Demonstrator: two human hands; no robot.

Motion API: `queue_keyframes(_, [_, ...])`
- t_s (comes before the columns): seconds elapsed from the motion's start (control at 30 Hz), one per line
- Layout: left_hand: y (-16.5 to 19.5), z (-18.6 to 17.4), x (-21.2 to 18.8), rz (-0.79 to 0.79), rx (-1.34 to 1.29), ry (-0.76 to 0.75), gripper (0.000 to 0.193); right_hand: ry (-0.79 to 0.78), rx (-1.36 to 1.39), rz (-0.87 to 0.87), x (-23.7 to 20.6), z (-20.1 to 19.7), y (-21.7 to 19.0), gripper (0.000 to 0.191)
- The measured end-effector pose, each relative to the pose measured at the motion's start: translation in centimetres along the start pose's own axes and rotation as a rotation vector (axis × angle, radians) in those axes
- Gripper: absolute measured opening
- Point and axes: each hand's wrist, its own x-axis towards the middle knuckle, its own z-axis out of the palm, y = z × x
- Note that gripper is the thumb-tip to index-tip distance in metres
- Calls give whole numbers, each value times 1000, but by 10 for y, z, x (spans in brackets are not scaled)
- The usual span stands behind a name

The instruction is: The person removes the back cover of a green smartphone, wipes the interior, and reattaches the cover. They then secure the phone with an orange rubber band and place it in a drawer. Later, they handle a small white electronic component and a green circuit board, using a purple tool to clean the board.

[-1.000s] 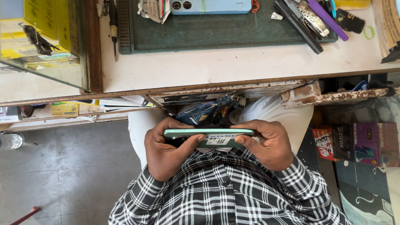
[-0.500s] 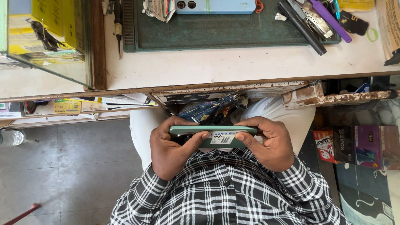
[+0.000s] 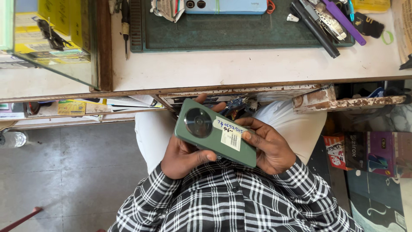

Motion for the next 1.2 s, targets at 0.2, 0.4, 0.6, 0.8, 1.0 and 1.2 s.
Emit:
queue_keyframes(0.2, [-8,-3,0,15,12,93,116,-30,-803,-177,-7,17,-12,67])
queue_keyframes(0.4, [-10,0,-3,-6,62,135,102,-123,-1237,-503,-23,49,-27,90])
queue_keyframes(0.6, [-17,2,-4,-63,-8,190,90,-172,-1518,-754,-27,70,-23,58])
queue_keyframes(0.8, [-31,-4,-5,-66,62,176,78,-204,-1560,-746,-23,67,-21,62])
queue_keyframes(1.0, [-31,-5,-4,27,-16,104,69,-229,-1486,-751,-22,67,-27,57])
queue_keyframes(1.2, [-28,-7,-3,14,-84,140,64,-184,-1398,-787,-23,61,-25,62])
